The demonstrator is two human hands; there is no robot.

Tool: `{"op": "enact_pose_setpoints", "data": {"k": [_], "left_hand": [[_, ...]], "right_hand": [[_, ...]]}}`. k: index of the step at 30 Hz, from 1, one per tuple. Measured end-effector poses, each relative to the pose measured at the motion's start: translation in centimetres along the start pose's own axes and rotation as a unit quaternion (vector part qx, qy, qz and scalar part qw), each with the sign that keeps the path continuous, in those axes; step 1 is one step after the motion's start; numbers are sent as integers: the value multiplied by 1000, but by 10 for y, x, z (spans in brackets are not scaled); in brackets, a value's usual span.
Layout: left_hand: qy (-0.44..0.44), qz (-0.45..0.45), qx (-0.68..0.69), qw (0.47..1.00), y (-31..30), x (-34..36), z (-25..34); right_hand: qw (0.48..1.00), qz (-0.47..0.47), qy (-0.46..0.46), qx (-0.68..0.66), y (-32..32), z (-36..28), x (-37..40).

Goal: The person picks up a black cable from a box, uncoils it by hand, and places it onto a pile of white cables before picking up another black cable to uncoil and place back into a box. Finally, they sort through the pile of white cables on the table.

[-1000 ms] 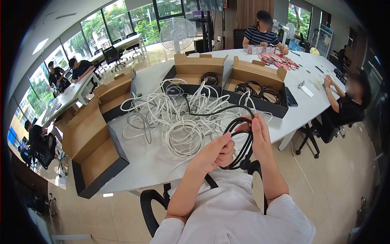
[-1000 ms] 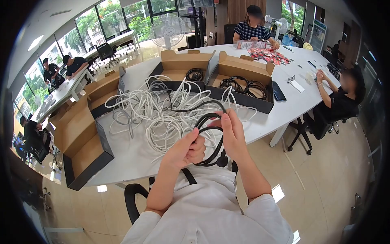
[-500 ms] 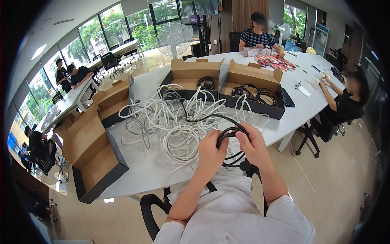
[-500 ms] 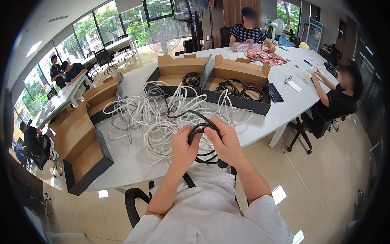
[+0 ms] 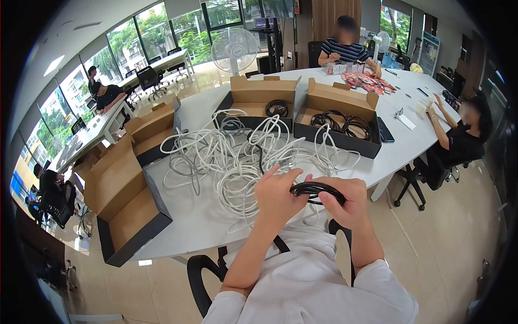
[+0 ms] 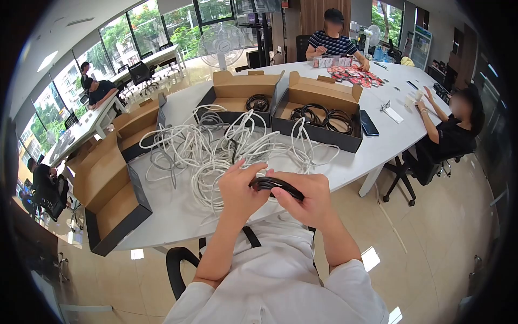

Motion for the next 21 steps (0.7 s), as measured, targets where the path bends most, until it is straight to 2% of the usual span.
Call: {"op": "enact_pose_setpoints", "data": {"k": [3,5,7,8,10,12,13,14,16,18,19,20,21], "left_hand": [[-62,26,127,990,1,-3,4],[14,49,156,986,-2,-5,2],[35,55,249,966,-2,-6,0],[19,48,327,943,0,-7,0],[-18,-15,417,909,-2,-12,-3],[-64,-133,439,886,-15,-20,-10],[22,-87,316,945,-22,-30,-14],[40,-32,300,953,-26,-37,-17],[-43,7,354,934,-37,-48,-29],[-141,129,440,878,-50,-61,-42],[-162,160,491,841,-59,-70,-42],[-183,191,539,800,-68,-77,-44],[-178,202,581,768,-75,-84,-52]], "right_hand": [[997,46,-66,20,1,-2,3],[992,80,-95,30,3,-2,5],[988,116,-101,26,5,-2,7],[985,125,-119,22,6,-3,7],[978,139,-155,13,7,-5,5],[983,139,-118,-11,10,-1,1],[985,140,-97,-24,12,2,-2],[992,85,-76,-53,11,7,-7],[951,111,-85,-277,24,14,-33],[930,62,-8,-361,32,29,-52],[944,54,40,-324,34,35,-58],[936,49,93,-336,43,45,-65],[914,-14,151,-375,51,61,-70]]}}
Point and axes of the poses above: each hand's wrist, its own x-axis away from the middle knuckle, its own y-axis out of the palm, z = x × y, the point moved 3 cm from there along -x, towards the middle knuckle, and after that the axes turned 11 degrees about y, right-handed, at the moved point
